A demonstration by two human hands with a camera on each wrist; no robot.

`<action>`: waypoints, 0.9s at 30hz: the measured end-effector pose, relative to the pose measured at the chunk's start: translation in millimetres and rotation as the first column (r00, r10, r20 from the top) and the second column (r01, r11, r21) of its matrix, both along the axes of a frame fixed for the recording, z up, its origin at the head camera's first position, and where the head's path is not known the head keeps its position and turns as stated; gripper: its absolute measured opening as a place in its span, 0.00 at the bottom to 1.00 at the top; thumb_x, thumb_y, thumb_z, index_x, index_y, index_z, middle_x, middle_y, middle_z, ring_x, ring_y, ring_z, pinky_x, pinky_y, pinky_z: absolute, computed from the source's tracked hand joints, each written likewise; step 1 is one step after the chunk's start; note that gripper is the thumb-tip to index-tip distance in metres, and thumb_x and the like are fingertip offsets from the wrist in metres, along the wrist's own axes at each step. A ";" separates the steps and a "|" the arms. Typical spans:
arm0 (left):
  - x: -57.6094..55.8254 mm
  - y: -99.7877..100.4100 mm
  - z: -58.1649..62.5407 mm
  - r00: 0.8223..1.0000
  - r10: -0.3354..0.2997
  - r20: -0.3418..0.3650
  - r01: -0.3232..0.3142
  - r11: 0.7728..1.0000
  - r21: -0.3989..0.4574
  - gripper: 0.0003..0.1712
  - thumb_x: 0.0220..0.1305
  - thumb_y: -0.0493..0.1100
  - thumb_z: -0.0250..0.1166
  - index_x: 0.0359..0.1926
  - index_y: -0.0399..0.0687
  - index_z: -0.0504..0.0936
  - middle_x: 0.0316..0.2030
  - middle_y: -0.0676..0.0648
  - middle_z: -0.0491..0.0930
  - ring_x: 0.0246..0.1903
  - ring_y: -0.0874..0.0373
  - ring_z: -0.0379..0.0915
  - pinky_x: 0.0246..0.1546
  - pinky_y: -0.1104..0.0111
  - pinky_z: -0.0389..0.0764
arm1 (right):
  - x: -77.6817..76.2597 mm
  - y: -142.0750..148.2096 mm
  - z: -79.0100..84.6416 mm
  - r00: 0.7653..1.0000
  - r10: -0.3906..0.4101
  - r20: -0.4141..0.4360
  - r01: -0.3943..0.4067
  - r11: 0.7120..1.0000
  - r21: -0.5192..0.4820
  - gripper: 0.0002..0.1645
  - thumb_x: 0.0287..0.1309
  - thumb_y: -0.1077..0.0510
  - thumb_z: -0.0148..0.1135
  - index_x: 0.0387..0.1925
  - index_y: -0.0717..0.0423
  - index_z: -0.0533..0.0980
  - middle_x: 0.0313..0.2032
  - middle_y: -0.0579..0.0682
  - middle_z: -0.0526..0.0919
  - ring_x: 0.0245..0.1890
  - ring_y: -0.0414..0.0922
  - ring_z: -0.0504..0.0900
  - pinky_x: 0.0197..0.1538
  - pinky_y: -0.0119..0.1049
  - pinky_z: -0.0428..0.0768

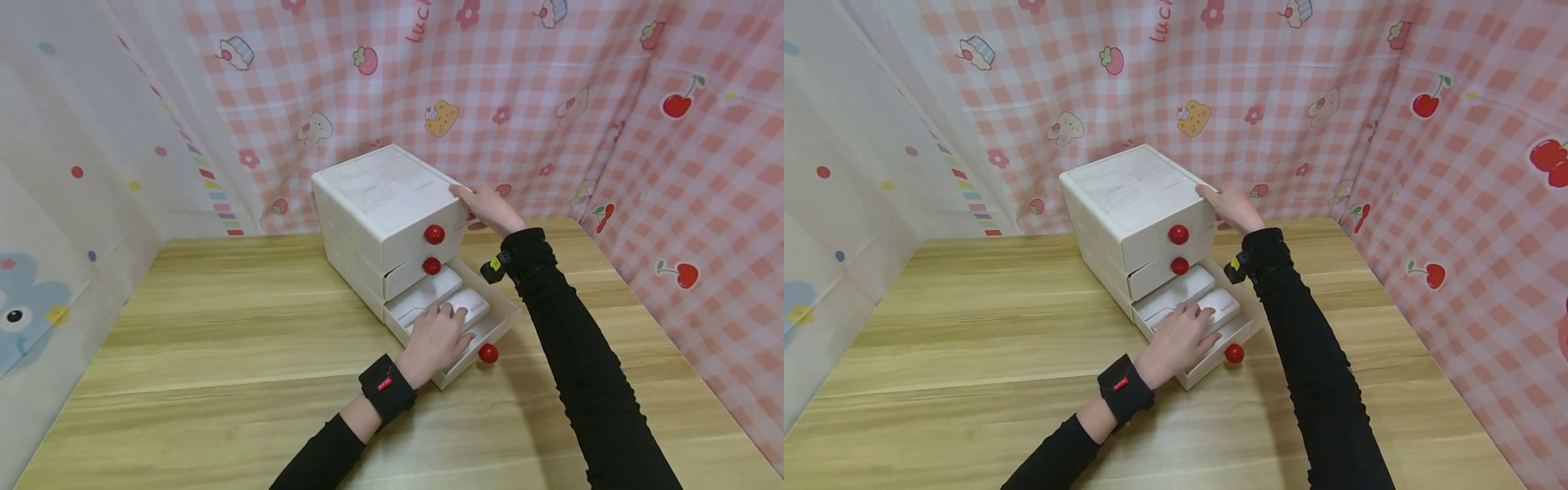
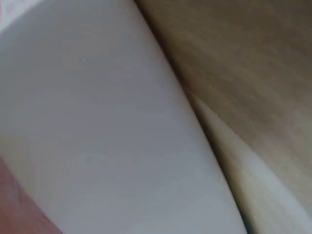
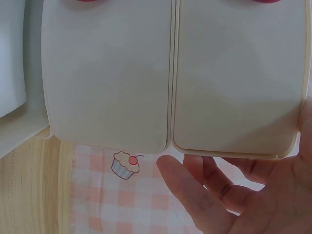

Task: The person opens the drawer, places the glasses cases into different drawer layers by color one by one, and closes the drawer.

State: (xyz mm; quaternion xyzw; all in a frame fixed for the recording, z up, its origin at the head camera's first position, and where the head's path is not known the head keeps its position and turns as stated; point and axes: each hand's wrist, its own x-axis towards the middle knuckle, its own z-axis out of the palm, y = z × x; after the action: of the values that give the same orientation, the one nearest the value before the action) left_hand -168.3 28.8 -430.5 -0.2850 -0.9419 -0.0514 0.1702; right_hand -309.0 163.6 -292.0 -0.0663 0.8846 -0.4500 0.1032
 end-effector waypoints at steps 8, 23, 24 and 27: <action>8.5 0.5 6.2 0.983 -0.107 -0.150 0.096 0.992 -0.080 0.18 0.66 0.56 0.58 0.48 0.53 0.80 0.35 0.52 0.79 0.35 0.58 0.75 0.30 0.71 0.76 | -0.5 0.0 0.2 1.000 0.000 0.010 0.000 1.000 0.010 0.39 0.69 0.36 0.40 0.67 0.60 0.60 0.58 0.62 0.69 0.50 0.54 0.69 0.60 0.50 0.73; 37.4 24.9 7.3 0.878 -0.345 -0.333 0.189 0.887 -0.421 0.13 0.68 0.44 0.52 0.47 0.64 0.79 0.46 0.60 0.77 0.46 0.64 0.71 0.40 0.73 0.72 | -1.1 -0.3 0.7 1.000 -0.002 0.015 0.001 1.000 0.009 0.40 0.68 0.35 0.40 0.68 0.59 0.59 0.61 0.62 0.68 0.53 0.55 0.69 0.61 0.50 0.72; 37.6 26.6 4.7 0.876 -0.349 -0.334 0.184 0.881 -0.437 0.13 0.68 0.44 0.51 0.47 0.65 0.79 0.46 0.61 0.77 0.47 0.64 0.70 0.40 0.73 0.71 | -1.2 -0.1 0.5 1.000 -0.002 0.013 0.002 1.000 0.010 0.40 0.68 0.36 0.40 0.68 0.59 0.59 0.61 0.62 0.68 0.53 0.55 0.69 0.61 0.51 0.72; 37.0 30.6 -3.7 0.877 -0.333 -0.346 0.153 0.877 -0.456 0.15 0.68 0.45 0.49 0.47 0.66 0.79 0.46 0.61 0.77 0.48 0.65 0.69 0.42 0.72 0.69 | -1.3 0.0 -0.6 1.000 -0.002 0.012 0.002 1.000 0.012 0.40 0.68 0.35 0.40 0.68 0.60 0.59 0.61 0.62 0.68 0.53 0.55 0.69 0.61 0.51 0.72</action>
State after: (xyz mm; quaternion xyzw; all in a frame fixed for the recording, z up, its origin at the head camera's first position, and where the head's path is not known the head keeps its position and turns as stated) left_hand -131.3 59.4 -434.3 -0.4376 -0.8284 0.1901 0.2934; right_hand -310.3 163.6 -292.6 -0.0620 0.8868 -0.4450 0.1086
